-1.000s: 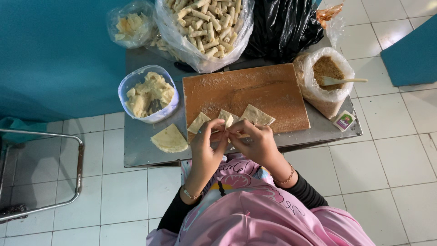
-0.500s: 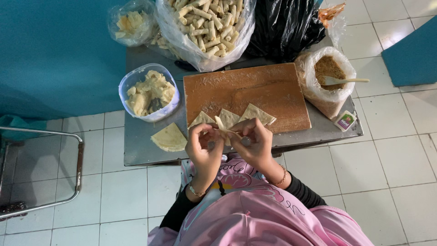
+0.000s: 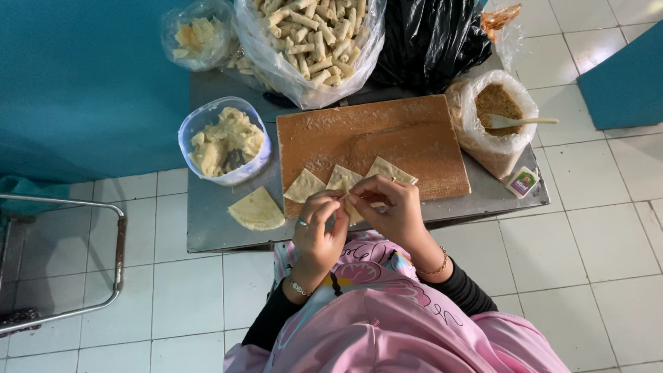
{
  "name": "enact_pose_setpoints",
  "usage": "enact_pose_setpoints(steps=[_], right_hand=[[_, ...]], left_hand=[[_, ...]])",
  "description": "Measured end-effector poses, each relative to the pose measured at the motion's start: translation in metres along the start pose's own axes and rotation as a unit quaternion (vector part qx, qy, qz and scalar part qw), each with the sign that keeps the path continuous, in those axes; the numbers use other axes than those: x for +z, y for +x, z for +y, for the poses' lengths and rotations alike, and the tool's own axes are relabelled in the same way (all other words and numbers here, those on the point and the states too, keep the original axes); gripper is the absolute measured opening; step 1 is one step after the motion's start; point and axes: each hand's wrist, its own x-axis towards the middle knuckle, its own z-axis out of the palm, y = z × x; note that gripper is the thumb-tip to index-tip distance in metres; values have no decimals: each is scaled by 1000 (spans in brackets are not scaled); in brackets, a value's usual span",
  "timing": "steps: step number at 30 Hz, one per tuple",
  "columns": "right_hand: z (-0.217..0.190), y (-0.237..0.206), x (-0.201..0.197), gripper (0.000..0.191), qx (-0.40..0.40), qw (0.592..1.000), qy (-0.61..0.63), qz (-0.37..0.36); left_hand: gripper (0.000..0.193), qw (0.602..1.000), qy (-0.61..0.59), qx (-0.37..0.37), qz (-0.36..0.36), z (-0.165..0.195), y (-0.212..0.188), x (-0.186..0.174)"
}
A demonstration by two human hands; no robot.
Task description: The person folds triangular pastry wrappers into cone shapes on a wooden board, pressing and pinching the seams closed by hand, and sets the folded wrappers in rows on the board. They take new wrappers one at a time from a stack beside the board and repeat the folding sequence.
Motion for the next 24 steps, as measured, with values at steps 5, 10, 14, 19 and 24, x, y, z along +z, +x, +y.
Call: enact_pose_setpoints(steps=[5,10,14,19,24], right_hand=[[1,-5,5,11,-72,995,-46,53],[6,-6,9,14,-49,995,53,74],[5,-4,1,22,-19,998,1,53],[-7,-3,-5,24,-35,999,-39,0],[-14,0,-10,30,-32,998,-42,-31]], left_hand=[[26,983,-95,-156,16,2,-9,5],[23,915,-302,-265,-30,-4,-13,4],[29,905,-323,-267,-69,-10,-13,5],[39,901,-319,-284,-72,-16,-12,6],[35,925,-269,-243,-114,-30,-6,-4]])
